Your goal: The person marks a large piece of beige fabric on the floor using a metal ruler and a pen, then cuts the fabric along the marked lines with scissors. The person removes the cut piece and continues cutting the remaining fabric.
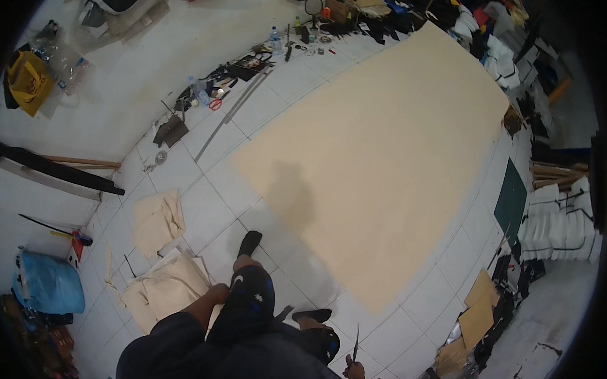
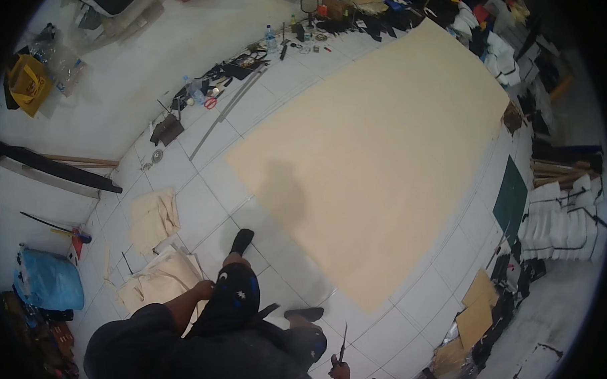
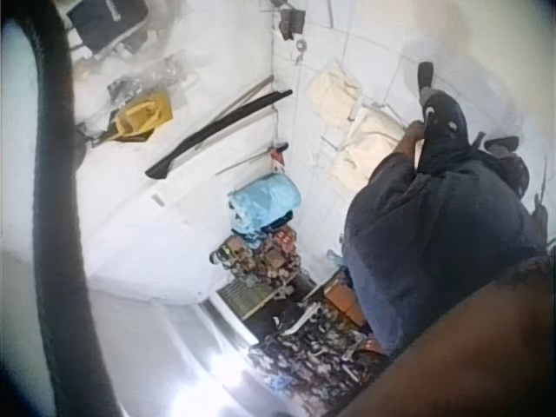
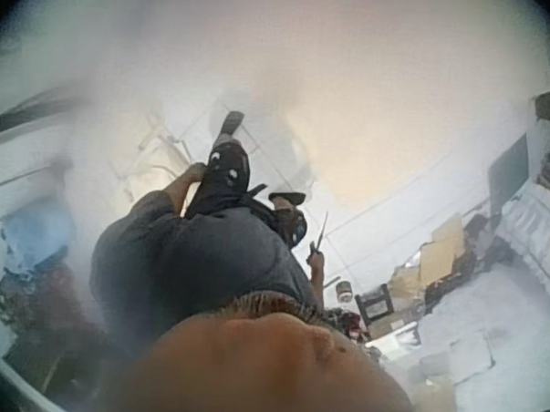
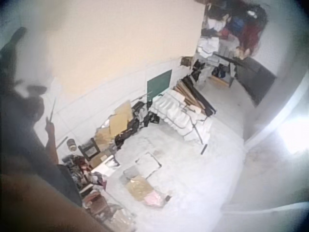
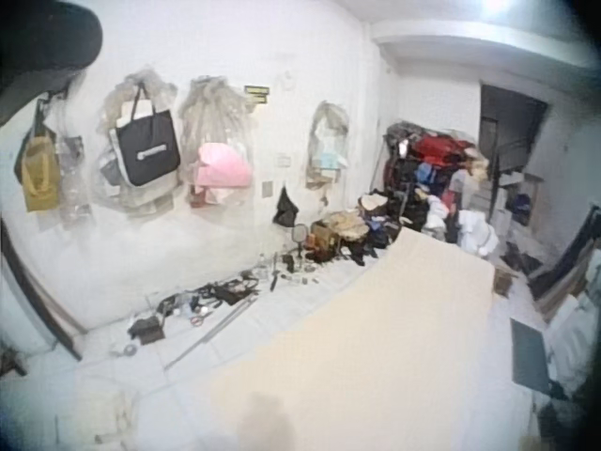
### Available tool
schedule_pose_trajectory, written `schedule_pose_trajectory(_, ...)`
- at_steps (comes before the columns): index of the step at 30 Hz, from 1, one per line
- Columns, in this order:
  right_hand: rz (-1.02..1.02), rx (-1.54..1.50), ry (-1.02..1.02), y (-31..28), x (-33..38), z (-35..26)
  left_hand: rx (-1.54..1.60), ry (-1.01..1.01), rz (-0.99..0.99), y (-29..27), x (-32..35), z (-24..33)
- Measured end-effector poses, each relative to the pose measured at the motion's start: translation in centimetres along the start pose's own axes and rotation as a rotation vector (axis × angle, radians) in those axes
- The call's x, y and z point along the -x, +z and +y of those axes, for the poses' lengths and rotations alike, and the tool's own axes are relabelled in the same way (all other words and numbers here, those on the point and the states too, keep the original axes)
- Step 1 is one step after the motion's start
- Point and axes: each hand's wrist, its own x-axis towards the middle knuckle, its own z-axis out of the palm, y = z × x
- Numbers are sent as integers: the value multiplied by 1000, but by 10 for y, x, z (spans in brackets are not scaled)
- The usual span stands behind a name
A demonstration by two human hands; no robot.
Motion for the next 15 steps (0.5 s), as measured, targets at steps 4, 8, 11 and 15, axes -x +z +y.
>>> schedule_pose_trajectory(4,139,-183,79,39,70,-63,286,-73,163,-112,-15,-12)
schedule_pose_trajectory(8,186,-298,98,93,100,-123,672,-41,271,-227,-24,-46)
schedule_pose_trajectory(11,204,-190,32,140,98,-173,819,-67,391,-289,-36,-107)
schedule_pose_trajectory(15,230,21,-100,190,107,-238,766,-156,468,-319,-53,-204)
